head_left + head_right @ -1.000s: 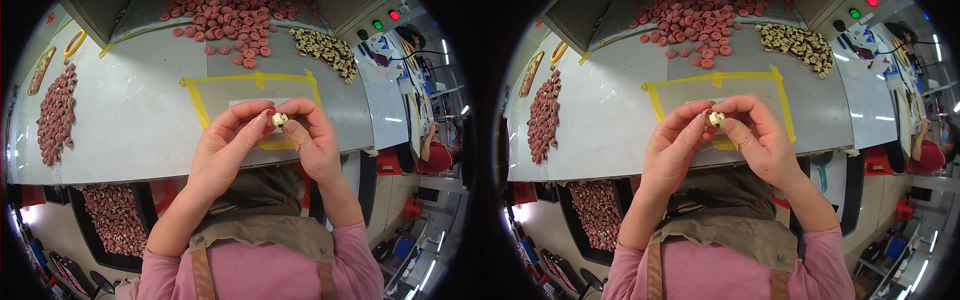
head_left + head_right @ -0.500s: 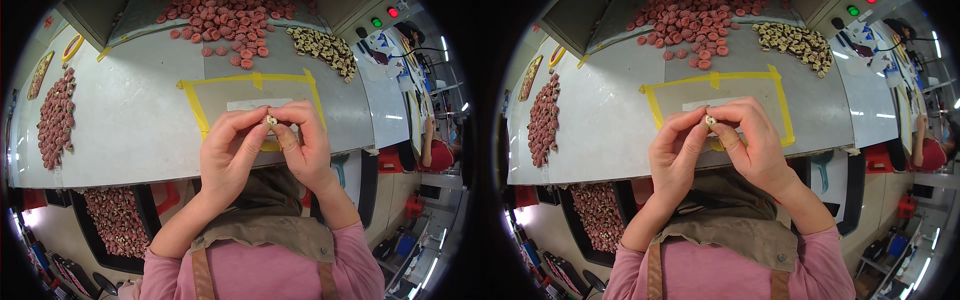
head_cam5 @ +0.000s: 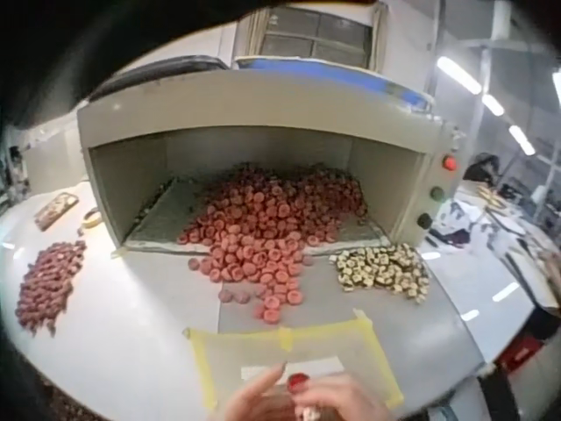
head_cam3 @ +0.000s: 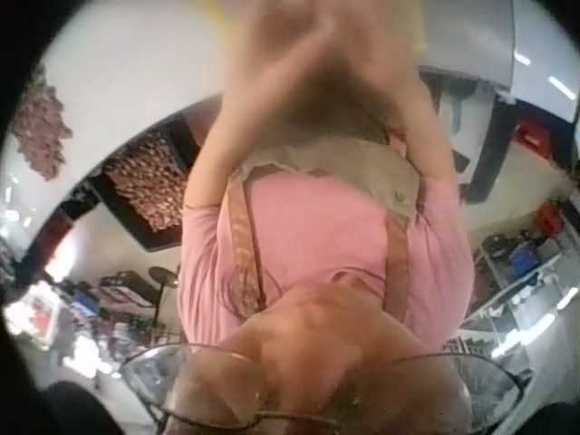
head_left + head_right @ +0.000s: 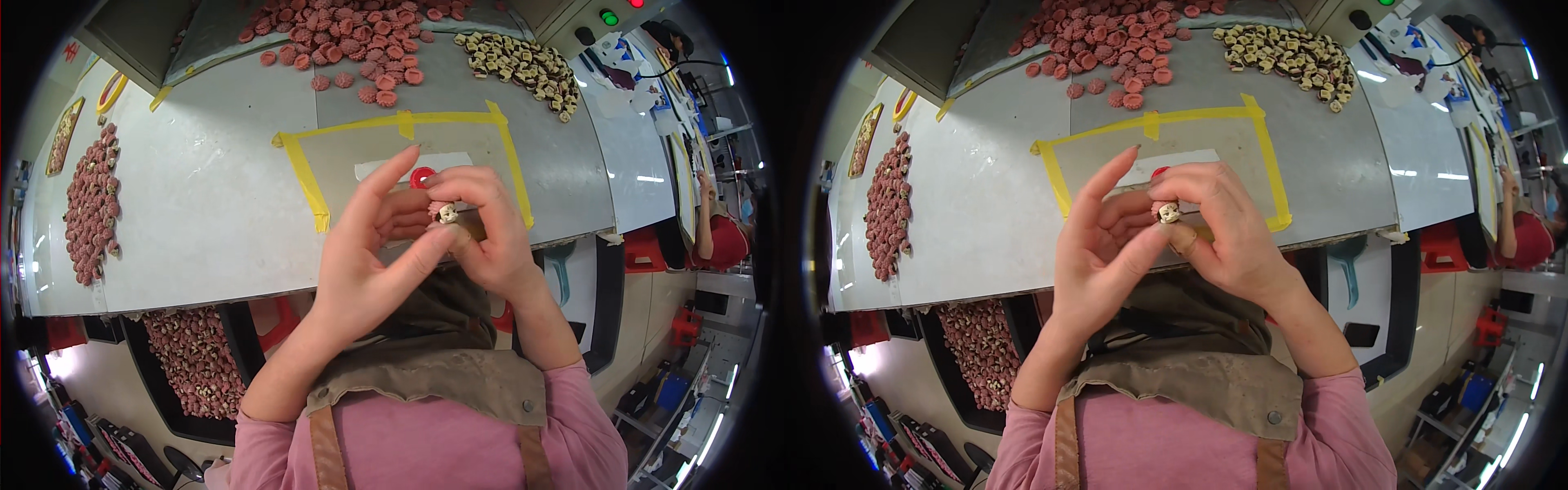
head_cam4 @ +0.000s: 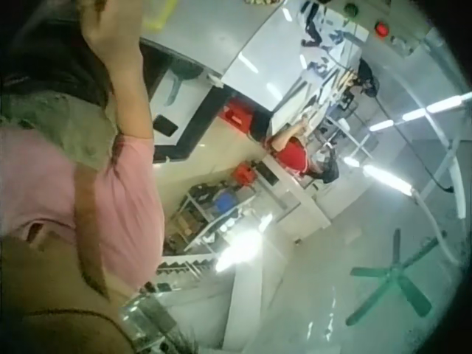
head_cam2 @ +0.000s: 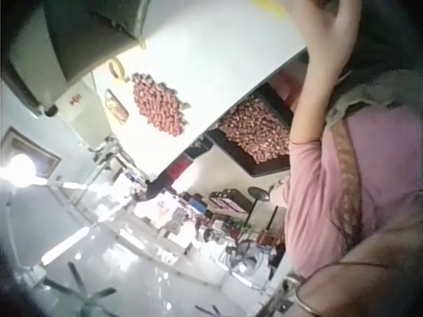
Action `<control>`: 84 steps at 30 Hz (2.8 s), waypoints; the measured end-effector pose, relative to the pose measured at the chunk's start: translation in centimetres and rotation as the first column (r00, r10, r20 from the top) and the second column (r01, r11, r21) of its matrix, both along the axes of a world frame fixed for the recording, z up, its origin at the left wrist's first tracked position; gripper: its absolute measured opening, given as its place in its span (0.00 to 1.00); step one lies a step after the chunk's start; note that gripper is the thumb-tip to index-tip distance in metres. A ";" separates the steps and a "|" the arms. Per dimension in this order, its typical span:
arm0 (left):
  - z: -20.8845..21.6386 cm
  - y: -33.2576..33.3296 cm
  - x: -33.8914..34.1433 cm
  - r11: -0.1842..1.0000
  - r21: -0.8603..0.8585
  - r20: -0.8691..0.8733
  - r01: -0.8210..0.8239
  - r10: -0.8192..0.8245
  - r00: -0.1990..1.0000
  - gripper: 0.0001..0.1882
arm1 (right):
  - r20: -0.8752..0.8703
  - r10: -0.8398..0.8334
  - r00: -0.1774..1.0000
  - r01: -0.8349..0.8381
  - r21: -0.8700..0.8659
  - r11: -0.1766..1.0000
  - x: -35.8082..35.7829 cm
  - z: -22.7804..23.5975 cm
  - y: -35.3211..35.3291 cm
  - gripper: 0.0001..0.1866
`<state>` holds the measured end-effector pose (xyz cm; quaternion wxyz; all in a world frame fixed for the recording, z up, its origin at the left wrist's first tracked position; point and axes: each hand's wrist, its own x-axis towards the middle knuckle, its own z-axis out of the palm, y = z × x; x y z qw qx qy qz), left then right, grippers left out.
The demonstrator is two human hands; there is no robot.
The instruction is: The person dumps figurine parts from a tray onto the table, pours glue from a bottle into a small cap, and assembles figurines by dipping the parts into the glue and pressing them together.
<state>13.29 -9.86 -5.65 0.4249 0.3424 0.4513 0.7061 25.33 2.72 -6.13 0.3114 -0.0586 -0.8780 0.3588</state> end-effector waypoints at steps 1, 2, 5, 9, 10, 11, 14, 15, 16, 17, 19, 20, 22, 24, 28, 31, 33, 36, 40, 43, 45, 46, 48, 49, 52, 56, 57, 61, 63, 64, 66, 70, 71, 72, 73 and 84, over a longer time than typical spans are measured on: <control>-0.3 0.1 0.3 0.999 0.035 -0.116 -0.036 0.040 0.992 0.31 | -0.001 -0.001 1.000 0.001 -0.006 1.000 0.0 -0.2 -0.2 0.16; -0.5 0.2 0.4 0.999 0.029 -0.118 -0.034 0.038 0.992 0.31 | -0.009 -0.030 1.000 0.030 0.004 1.000 0.0 -0.4 -0.4 0.15; -0.7 0.6 0.4 0.997 -0.030 -0.264 -0.068 0.057 0.963 0.30 | -0.053 -0.059 0.997 0.062 0.054 0.997 -0.4 -0.6 -0.3 0.15; -0.3 1.0 0.7 0.997 -0.011 -0.286 -0.079 0.073 0.955 0.25 | -0.080 -0.062 0.995 0.068 0.068 0.995 0.0 -0.4 -0.1 0.15; -0.1 1.1 0.6 0.997 -0.009 -0.274 -0.076 0.070 0.959 0.25 | -0.093 -0.075 0.993 0.081 0.069 0.994 0.0 -0.2 0.0 0.15; 0.2 1.1 0.5 0.998 -0.006 -0.287 -0.063 0.059 0.956 0.25 | -0.092 -0.058 0.994 0.066 0.079 0.995 0.0 0.1 0.2 0.16; 1.0 0.5 -0.1 0.995 -0.038 -0.350 -0.092 0.073 0.934 0.21 | -0.064 -0.052 0.997 0.058 0.086 0.995 0.6 0.9 0.6 0.16; 1.2 -0.3 -1.1 0.986 -0.041 -0.620 -0.164 0.103 0.778 0.19 | -0.025 -0.043 0.999 0.045 0.077 0.996 1.0 1.3 0.9 0.16; 1.3 -1.1 -2.4 0.971 -0.018 -0.829 -0.237 0.117 0.547 0.17 | -0.035 -0.055 0.998 0.057 0.079 0.995 1.5 1.6 1.6 0.16; 1.5 -1.8 -3.8 0.944 -0.019 -0.900 -0.331 0.128 0.417 0.14 | 0.017 -0.095 0.995 0.092 0.135 0.987 2.3 2.1 2.6 0.15; 1.1 -3.5 -7.6 0.881 0.018 -0.979 -0.472 0.112 0.171 0.11 | 0.097 -0.185 0.978 0.163 0.200 0.966 4.2 2.8 4.8 0.13; 0.8 -4.7 -9.9 0.851 0.048 -0.994 -0.522 0.092 0.059 0.10 | 0.122 -0.229 0.966 0.201 0.209 0.957 4.8 3.1 6.0 0.12; 1.2 -6.4 -13.4 0.735 0.073 -0.995 -0.674 0.009 -0.098 0.12 | 0.144 -0.271 0.952 0.242 0.191 0.951 5.3 3.4 8.7 0.12; 1.1 -7.7 -16.4 0.655 0.152 -0.951 -0.740 -0.108 -0.291 0.15 | 0.169 -0.310 0.936 0.280 0.178 0.943 4.7 3.8 10.7 0.12; 3.3 -2.5 -14.4 0.803 0.084 -0.992 -0.591 0.010 -0.128 0.18 | 0.178 -0.364 0.914 0.320 0.233 0.918 0.7 2.8 14.2 0.13; 4.4 3.8 -10.6 0.920 0.063 -0.997 -0.387 0.078 0.024 0.16 | 0.107 -0.379 0.919 0.308 0.402 0.862 -2.0 1.4 16.4 0.11; 4.3 6.5 -9.7 0.933 0.052 -0.995 -0.355 0.079 0.061 0.14 | 0.120 -0.371 0.921 0.273 0.481 0.833 -3.0 1.0 16.5 0.10; 2.9 8.5 -9.2 0.960 -0.058 -0.987 -0.275 -0.014 0.161 0.11 | 0.109 -0.370 0.922 0.270 0.503 0.821 -2.5 0.9 15.8 0.07; 1.6 8.8 -10.0 0.958 -0.105 -0.959 -0.266 -0.027 0.283 0.08 | 0.237 -0.247 0.940 0.233 0.084 0.969 0.9 2.9 12.8 0.09; 1.7 8.5 -10.5 0.964 -0.067 -0.976 -0.258 -0.009 0.219 0.07 | 0.230 -0.187 0.955 0.204 -0.055 0.977 3.8 3.7 9.4 0.13; 1.8 8.2 -10.4 0.965 -0.047 -0.986 -0.257 -0.004 0.165 0.07 | 0.258 -0.156 0.953 0.179 -0.066 0.982 4.9 3.4 8.4 0.15; 1.8 8.0 -10.3 0.967 -0.001 -0.993 -0.255 0.029 0.114 0.07 | 0.288 -0.178 0.941 0.180 0.020 0.983 5.2 2.8 8.2 0.15; 1.8 7.5 -10.4 0.967 0.044 -0.996 -0.249 0.062 0.065 0.07 | 0.317 -0.203 0.927 0.178 0.106 0.978 5.4 2.5 7.9 0.16; 1.6 7.2 -10.5 0.967 0.045 -0.992 -0.251 0.073 0.102 0.07 | 0.293 -0.216 0.931 0.190 0.118 0.975 5.4 2.5 7.8 0.17; 2.0 5.9 -10.0 0.957 0.053 -0.971 -0.284 0.116 0.211 0.08 | 0.251 -0.257 0.933 0.226 0.147 0.963 5.6 2.3 7.5 0.17; 2.0 3.0 -8.8 0.943 -0.020 -0.681 -0.331 0.230 0.695 0.12 | 0.270 -0.317 0.909 0.296 0.116 0.948 5.6 2.3 7.2 0.15; 2.5 2.4 -7.9 0.946 -0.106 -0.546 -0.306 0.202 0.813 0.15 | 0.276 -0.320 0.906 0.299 0.118 0.947 5.5 2.3 7.3 0.15; 1.7 0.4 -4.6 0.969 -0.170 0.033 -0.177 0.186 0.982 0.16 | 0.352 -0.307 0.884 0.270 0.149 0.951 4.6 2.8 7.0 0.10; 1.5 0.1 -3.3 0.986 -0.086 0.226 -0.142 0.158 0.961 0.17 | 0.372 -0.294 0.880 0.258 0.146 0.955 4.4 3.3 6.7 0.09; 1.5 0.0 -2.8 0.989 -0.075 0.286 -0.124 0.141 0.948 0.17 | 0.378 -0.283 0.881 0.227 0.186 0.956 4.4 3.6 6.7 0.09; 1.2 -0.3 -2.2 0.998 -0.036 0.402 -0.051 0.062 0.914 0.17 | 0.387 -0.264 0.883 0.186 0.228 0.956 4.4 3.9 6.8 0.09; 0.0 -1.1 -2.1 1.000 -0.015 0.437 -0.012 0.017 0.899 0.17 | 0.435 -0.268 0.859 0.204 0.189 0.961 3.7 4.1 5.9 0.08; -0.2 -1.3 -2.3 1.000 -0.015 0.440 -0.015 0.020 0.898 0.17 | 0.440 -0.250 0.863 0.233 0.094 0.968 3.3 4.1 5.4 0.08; -0.5 -1.4 -2.5 1.000 0.016 0.454 -0.001 -0.006 0.891 0.17 | 0.441 -0.247 0.863 0.229 0.094 0.969 2.7 4.3 4.7 0.08; -0.6 -1.5 -2.7 0.999 0.048 0.468 0.015 -0.036 0.883 0.17 | 0.390 -0.195 0.900 0.166 0.107 0.980 2.0 4.6 4.1 0.08; -0.9 -1.3 -2.2 0.994 0.108 0.483 -0.007 -0.047 0.874 0.17 | 0.326 -0.081 0.942 -0.072 0.432 0.899 -1.7 3.7 2.9 0.08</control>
